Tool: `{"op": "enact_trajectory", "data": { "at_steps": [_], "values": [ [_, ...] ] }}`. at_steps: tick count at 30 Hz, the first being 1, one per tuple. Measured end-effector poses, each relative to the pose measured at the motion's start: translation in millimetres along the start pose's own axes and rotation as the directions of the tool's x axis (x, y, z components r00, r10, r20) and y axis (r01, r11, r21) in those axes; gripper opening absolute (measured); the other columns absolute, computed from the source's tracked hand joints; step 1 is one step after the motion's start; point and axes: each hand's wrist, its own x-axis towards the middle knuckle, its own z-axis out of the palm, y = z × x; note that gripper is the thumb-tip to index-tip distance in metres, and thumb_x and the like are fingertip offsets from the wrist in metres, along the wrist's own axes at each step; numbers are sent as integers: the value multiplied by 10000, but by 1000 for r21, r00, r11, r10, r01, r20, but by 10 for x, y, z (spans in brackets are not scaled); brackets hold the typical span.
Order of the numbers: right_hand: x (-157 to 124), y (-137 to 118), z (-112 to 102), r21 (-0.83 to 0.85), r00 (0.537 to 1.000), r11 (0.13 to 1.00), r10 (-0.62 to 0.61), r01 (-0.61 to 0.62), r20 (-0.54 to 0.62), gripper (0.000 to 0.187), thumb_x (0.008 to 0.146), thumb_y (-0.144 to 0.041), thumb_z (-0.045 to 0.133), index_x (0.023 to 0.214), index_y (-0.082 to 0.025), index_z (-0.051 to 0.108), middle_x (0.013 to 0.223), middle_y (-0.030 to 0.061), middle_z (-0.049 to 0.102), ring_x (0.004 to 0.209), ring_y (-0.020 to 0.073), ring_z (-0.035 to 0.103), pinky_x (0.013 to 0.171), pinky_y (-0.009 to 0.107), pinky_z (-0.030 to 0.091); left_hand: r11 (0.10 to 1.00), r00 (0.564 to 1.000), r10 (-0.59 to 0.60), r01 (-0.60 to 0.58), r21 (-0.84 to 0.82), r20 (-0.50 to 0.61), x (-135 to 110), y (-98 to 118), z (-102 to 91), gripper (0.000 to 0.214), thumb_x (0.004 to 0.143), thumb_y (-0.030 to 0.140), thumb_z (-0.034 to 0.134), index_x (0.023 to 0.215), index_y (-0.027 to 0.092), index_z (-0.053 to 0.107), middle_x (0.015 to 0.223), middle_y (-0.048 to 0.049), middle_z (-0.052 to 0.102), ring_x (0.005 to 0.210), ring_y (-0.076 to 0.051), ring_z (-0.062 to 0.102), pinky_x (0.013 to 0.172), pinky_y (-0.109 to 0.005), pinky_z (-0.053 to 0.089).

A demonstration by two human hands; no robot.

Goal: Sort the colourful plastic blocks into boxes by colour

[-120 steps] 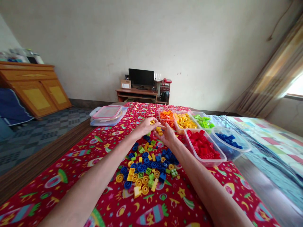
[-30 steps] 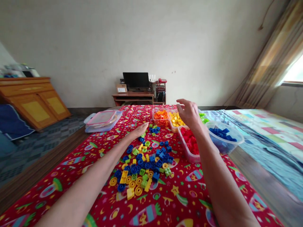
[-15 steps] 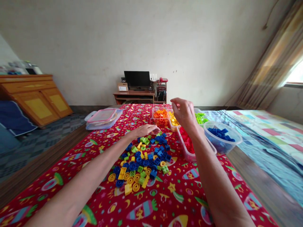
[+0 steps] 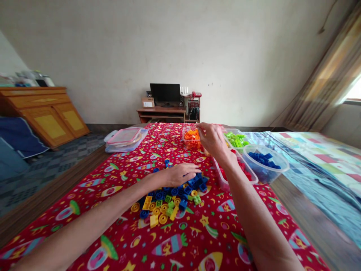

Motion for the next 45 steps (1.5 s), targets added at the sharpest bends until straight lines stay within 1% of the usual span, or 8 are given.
{"op": "enact_trajectory", "data": {
  "at_steps": [3,8,18,23,29,32,40,45],
  "values": [
    [-3,-47,22,-19,999,999,-26,26,20,269,887,-130,405,801,-161,659,733,72,670,657,149,561,631,257,345,990,997,39,-30,141,-62,-343,424,-1,433,978,374,356,1392,267,422,1504,-47,366,1393,-240,302,1154,-464,219],
    [-53,-141,-4,-69,994,996,-51,58,100,279,878,-125,377,790,-171,637,681,45,638,584,132,494,596,259,316,943,974,210,-225,245,83,-676,792,177,449,944,373,447,1390,345,409,1459,24,439,1426,-201,222,1190,-468,113],
    [-153,-312,181,-143,933,977,-99,157,346,279,898,-124,353,857,-154,626,730,74,647,626,145,527,596,251,339,953,997,-15,38,299,-81,-514,50,40,412,945,316,454,1349,398,464,1536,21,297,1405,-266,273,1157,-537,168],
    [-238,-352,190,-176,884,970,-69,168,463,292,891,-81,343,927,-132,628,838,105,661,753,170,575,669,263,399,946,965,-172,218,241,-197,-987,33,-50,474,933,450,430,1402,440,367,1558,61,226,1431,-299,187,1154,-559,167],
    [-315,-378,220,-187,815,963,-51,192,578,316,895,-55,330,1015,-105,618,1021,136,637,952,196,572,797,284,440,889,908,-381,412,201,-177,-1571,-66,170,1036,728,684,591,1499,348,-13,1590,-76,33,1431,-389,90,1102,-583,253],
    [-317,-369,282,-181,814,969,-34,169,580,301,912,-92,338,999,-116,625,981,133,638,910,195,579,781,286,454,877,883,-423,456,155,-203,-1485,-101,277,1013,764,660,568,1506,310,-26,1589,-105,29,1432,-384,84,1100,-554,279],
    [-342,-335,271,-210,806,957,-37,199,591,283,876,-65,402,1023,-156,626,994,139,628,968,216,573,825,302,443,878,833,-459,479,-13,-308,-676,-271,399,844,854,589,497,1509,285,59,1576,-139,127,1441,-352,70,1128,-594,126],
    [-335,-268,303,-250,795,947,-9,201,607,303,906,-83,363,1075,-119,613,1037,154,624,983,215,573,836,304,438,906,843,-403,423,-25,-356,-713,-302,193,690,945,527,340,1509,295,16,1588,-91,104,1448,-298,84,1157,-528,108]
  ]
}}
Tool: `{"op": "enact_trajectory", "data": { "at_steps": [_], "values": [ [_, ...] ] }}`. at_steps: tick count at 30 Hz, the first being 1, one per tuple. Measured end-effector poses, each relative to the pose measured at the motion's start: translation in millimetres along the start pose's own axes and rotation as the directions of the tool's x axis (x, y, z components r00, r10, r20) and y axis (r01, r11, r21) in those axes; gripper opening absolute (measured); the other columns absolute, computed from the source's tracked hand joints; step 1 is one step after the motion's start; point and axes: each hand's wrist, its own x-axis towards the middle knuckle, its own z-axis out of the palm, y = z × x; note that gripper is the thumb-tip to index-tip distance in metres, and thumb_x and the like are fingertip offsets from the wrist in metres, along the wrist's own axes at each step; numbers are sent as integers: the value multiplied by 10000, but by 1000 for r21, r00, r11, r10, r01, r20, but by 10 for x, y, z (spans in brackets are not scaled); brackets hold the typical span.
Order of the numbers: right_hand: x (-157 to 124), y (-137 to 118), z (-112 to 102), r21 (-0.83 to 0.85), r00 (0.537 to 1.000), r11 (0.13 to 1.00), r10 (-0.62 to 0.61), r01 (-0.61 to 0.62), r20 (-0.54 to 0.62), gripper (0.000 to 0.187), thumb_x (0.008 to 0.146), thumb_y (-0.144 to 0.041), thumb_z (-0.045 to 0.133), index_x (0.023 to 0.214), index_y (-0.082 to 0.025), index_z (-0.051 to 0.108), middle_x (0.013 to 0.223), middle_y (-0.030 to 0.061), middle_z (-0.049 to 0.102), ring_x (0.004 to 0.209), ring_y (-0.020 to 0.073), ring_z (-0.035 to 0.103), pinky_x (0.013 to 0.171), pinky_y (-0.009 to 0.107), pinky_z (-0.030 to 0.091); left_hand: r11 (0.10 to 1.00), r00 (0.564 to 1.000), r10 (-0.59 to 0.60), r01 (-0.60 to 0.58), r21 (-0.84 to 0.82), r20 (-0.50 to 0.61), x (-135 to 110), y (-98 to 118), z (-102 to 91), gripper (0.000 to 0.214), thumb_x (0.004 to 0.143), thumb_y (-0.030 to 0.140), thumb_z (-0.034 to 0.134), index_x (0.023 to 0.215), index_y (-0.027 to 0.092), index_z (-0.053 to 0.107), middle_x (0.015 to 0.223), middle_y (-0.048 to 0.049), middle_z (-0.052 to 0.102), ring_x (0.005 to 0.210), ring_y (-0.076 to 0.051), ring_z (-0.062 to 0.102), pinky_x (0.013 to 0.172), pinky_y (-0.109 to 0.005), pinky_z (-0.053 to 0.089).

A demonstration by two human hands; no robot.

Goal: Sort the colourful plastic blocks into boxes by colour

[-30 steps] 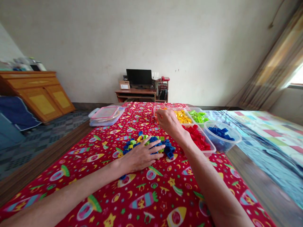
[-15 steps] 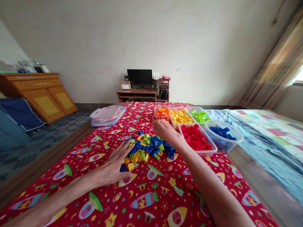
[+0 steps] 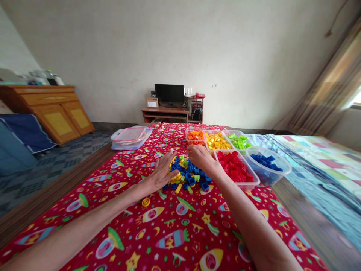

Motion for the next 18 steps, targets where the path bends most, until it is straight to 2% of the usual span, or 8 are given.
{"op": "enact_trajectory", "data": {
  "at_steps": [2,5,8,10,13,15,18],
  "values": [
    [22,21,20,-4,1000,1000,2,-2,1,316,915,-84,337,1064,-108,614,1044,158,622,975,217,573,831,311,438,1000,998,11,-12,19,57,-172,-42,-170,693,946,530,334,1509,303,-1,1593,-70,82,1449,-288,89,1162,-489,153],
    [31,24,28,5,1000,1000,0,0,5,314,911,-80,328,1018,-109,622,1019,153,623,946,219,576,818,314,436,995,986,46,-60,82,159,-557,-78,-365,728,918,579,360,1508,325,17,1595,-53,52,1444,-307,115,1140,-487,234],
    [14,0,20,25,1000,1000,-1,1,-12,309,896,-65,343,1028,-123,616,1006,146,621,941,212,575,821,309,435,981,965,74,-115,155,250,-872,-58,-411,814,854,625,462,1499,366,36,1590,-36,85,1439,-337,117,1113,-525,272],
    [5,-18,19,36,1000,999,-7,7,-19,305,884,-60,364,1043,-138,613,1006,140,619,948,209,576,831,305,436,975,961,68,-120,186,268,-929,-42,-360,806,854,604,482,1491,391,37,1587,-26,99,1441,-334,107,1108,-539,272],
    [0,-32,17,42,1000,999,3,-2,-8,301,872,-62,385,1044,-151,616,992,134,623,947,210,581,829,305,444,976,983,50,-86,202,179,-753,-66,-198,766,881,570,465,1495,379,51,1591,-40,69,1444,-342,61,1119,-566,220],
    [-8,-35,4,34,1000,999,9,-9,0,304,873,-62,381,1038,-152,619,978,134,624,949,211,584,827,306,447,980,993,51,-70,187,104,-519,-106,-61,729,899,563,433,1500,362,72,1595,-51,48,1445,-342,30,1129,-580,169],
    [-47,-37,-31,13,1000,1000,-12,12,12,312,879,-54,361,1031,-148,618,977,135,620,972,212,581,832,306,447,994,998,30,-36,104,54,-144,-135,131,717,912,578,383,1507,300,98,1590,-86,88,1449,-317,42,1150,-551,122]
  ]
}}
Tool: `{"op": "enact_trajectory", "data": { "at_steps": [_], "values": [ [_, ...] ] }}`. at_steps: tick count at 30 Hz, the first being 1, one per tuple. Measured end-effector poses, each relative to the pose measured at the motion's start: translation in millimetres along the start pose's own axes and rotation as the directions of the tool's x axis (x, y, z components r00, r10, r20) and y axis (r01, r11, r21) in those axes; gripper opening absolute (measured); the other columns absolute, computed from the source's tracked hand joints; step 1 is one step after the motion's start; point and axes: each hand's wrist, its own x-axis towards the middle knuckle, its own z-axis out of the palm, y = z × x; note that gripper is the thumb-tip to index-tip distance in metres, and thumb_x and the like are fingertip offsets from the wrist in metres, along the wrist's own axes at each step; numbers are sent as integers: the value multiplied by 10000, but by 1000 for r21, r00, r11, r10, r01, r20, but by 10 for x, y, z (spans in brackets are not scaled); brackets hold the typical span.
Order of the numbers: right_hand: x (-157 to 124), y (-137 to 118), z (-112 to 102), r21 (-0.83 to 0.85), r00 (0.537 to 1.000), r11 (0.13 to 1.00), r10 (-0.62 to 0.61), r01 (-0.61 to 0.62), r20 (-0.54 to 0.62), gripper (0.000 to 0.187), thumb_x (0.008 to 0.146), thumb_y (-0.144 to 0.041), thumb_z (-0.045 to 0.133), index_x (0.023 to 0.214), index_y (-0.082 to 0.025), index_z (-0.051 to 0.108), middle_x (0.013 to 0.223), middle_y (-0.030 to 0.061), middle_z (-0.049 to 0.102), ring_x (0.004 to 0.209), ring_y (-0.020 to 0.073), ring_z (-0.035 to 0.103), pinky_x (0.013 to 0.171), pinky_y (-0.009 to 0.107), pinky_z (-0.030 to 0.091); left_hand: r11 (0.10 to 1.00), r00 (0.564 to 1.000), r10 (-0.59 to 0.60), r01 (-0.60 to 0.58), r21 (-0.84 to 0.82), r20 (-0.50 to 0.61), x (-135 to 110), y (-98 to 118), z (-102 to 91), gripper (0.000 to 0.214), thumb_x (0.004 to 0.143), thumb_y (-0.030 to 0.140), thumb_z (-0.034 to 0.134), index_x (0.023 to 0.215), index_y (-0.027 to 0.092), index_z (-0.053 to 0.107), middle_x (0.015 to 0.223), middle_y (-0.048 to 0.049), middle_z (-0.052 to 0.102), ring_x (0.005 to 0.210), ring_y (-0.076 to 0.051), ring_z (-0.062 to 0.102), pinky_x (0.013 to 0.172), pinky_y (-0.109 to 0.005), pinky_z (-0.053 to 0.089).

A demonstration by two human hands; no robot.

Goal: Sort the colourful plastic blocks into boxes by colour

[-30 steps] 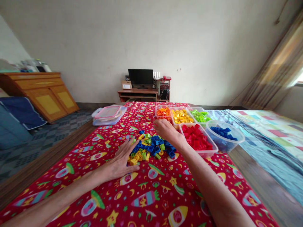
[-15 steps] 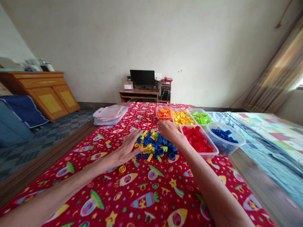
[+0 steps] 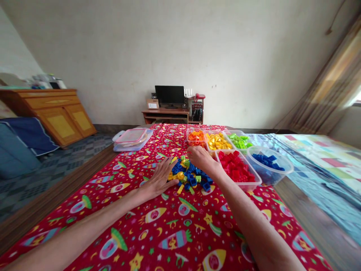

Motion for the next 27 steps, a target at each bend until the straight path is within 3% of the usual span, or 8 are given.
{"op": "enact_trajectory", "data": {
  "at_steps": [6,10,12,14,17,19,23,27],
  "values": [
    [-52,-7,-15,-6,1000,1000,-8,8,-14,312,875,-51,371,1041,-158,613,1003,136,614,978,221,580,831,324,458,946,984,-140,98,-308,-115,424,98,4,612,954,560,206,1487,265,141,1545,-76,253,1439,-224,165,1165,-434,179],
    [40,-24,49,18,999,1000,17,-16,-49,306,888,-61,365,1032,-139,623,978,142,644,902,216,613,775,305,464,910,929,-287,189,-368,-233,440,6,-192,595,931,592,227,1314,193,445,1330,-114,519,1287,-252,425,1088,-423,319],
    [96,-45,91,39,998,999,12,-10,-54,293,911,-108,367,1006,-132,643,941,138,665,859,208,630,739,293,462,924,950,-252,179,-337,-186,403,-77,-276,567,905,613,289,1087,175,599,1091,-101,634,1084,-256,555,974,-398,421],
    [131,-77,132,82,998,996,-40,43,-44,276,930,-191,401,975,-141,669,927,128,681,850,201,640,724,281,460,945,990,-135,115,-306,-45,360,-140,-334,515,876,612,374,937,181,649,916,-65,649,903,-228,590,843,-350,474],
    [127,-142,191,181,984,969,-176,167,31,233,888,-314,540,1004,-177,689,989,103,692,932,204,636,756,268,463,959,991,40,-2,-284,129,325,-170,-372,443,781,588,553,918,185,672,855,-36,630,809,-198,571,747,-302,472],
    [102,-187,235,212,965,952,-245,222,90,272,831,-302,629,1068,-178,677,1060,101,683,1009,214,616,808,272,465,963,986,80,-39,-267,144,326,-163,-365,427,722,546,636,926,173,680,867,-38,628,818,-202,569,750,-302,466],
    [81,-209,334,177,954,945,-292,276,70,293,821,-102,575,1100,-125,661,1126,133,656,1073,203,584,917,291,443,962,992,43,-10,-275,117,350,-139,-322,370,689,438,685,929,157,701,894,-54,666,843,-220,599,790,-317,466],
    [151,-106,381,265,970,936,-241,230,11,280,804,-89,575,1058,-128,685,1026,108,687,981,185,610,872,271,456,873,991,-104,132,-469,84,360,-116,-315,448,678,459,692,1020,170,696,867,-37,709,802,-225,636,735,-314,498]
  ]
}}
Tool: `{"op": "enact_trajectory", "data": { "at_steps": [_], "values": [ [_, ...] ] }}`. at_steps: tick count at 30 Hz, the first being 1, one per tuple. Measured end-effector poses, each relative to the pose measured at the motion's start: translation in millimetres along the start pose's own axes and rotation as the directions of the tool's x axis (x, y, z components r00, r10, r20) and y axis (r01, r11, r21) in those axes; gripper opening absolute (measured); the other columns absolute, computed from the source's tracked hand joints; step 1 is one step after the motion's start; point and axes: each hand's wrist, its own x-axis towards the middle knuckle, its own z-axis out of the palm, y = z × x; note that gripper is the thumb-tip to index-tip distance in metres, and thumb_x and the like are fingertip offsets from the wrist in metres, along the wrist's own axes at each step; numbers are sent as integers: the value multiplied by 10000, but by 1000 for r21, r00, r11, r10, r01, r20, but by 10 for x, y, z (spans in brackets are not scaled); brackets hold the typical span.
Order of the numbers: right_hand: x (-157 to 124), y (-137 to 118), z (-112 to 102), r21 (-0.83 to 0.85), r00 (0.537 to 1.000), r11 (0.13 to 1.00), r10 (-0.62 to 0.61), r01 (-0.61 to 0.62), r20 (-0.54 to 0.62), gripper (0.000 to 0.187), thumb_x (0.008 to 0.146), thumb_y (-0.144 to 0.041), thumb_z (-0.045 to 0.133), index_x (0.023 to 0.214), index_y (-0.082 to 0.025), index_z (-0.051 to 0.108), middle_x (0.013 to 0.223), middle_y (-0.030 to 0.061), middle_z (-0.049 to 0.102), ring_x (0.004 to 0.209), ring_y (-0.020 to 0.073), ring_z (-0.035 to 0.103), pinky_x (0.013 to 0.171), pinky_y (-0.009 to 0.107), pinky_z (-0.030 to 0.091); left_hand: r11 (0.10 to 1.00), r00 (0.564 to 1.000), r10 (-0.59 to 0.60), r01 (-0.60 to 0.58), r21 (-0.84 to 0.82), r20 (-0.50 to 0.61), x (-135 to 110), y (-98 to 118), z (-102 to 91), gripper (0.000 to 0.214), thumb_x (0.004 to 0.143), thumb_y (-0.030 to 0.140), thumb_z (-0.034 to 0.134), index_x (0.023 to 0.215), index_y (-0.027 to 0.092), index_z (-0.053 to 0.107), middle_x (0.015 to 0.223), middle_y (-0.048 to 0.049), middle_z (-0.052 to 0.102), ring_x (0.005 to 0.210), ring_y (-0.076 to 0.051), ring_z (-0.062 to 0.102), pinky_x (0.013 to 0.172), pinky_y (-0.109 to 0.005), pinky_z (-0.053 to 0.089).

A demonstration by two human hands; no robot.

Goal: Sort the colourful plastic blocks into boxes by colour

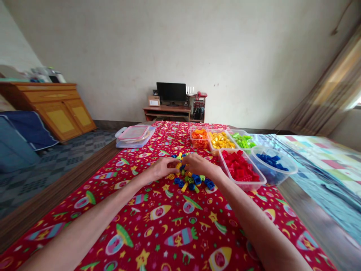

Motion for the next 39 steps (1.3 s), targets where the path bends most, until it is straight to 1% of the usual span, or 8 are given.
{"op": "enact_trajectory", "data": {
  "at_steps": [6,10,17,24,28,34,36,39],
  "values": [
    [76,125,-73,322,987,945,99,-53,-129,387,742,-78,596,1110,-165,676,884,36,712,814,148,642,708,227,471,897,989,-137,103,-429,-48,-24,69,6,651,641,477,742,1189,151,613,929,-58,724,908,-244,654,778,-333,511],
    [86,144,-56,494,983,869,106,-20,-147,453,726,-32,554,1154,-144,652,876,43,719,782,133,647,673,213,472,857,982,-176,120,-501,-66,-32,87,27,742,616,442,774,1260,152,547,904,-54,715,887,-229,662,768,-320,503],
    [102,114,3,529,987,848,112,-35,-115,418,713,-106,621,1127,-138,664,763,14,702,668,115,618,601,194,444,846,977,-191,115,-520,-94,-18,93,57,826,629,423,777,1341,160,452,807,-16,704,806,-201,666,736,-292,495],
    [77,40,-31,418,973,906,154,-69,-174,218,715,-143,648,919,-149,724,709,8,682,636,110,592,584,188,406,917,993,-91,56,-396,-70,-9,67,56,633,777,527,608,1270,138,532,784,-50,724,745,-213,678,682,-303,520],
    [66,102,-66,369,941,923,214,-106,-264,196,717,-164,639,889,-149,731,677,6,660,614,106,557,575,196,382,992,984,17,-38,-117,-177,-23,64,53,437,870,471,468,1142,171,629,878,-62,734,784,-219,679,713,-328,533],
    [59,298,-103,534,897,844,276,-54,-346,240,726,-165,590,932,-136,710,627,-18,617,571,89,525,554,192,380,944,892,275,-181,274,-358,-37,-10,90,339,907,331,402,1084,169,641,1115,-99,670,1076,-236,588,973,-396,448],
    [60,355,-101,594,897,804,281,-26,-341,249,720,-163,583,938,-134,700,628,-24,615,565,85,530,545,189,389,937,870,283,-161,310,-403,-31,-107,99,363,914,328,376,1141,163,606,1167,-110,643,1127,-238,555,1006,-417,421],
    [61,387,-104,651,903,759,293,-20,-314,252,715,-163,587,944,-133,689,636,-26,626,564,84,549,545,187,417,949,883,205,-74,305,-423,-20,-277,97,404,907,358,370,1195,148,561,1199,-131,621,1145,-256,543,1004,-443,418]
  ]
}}
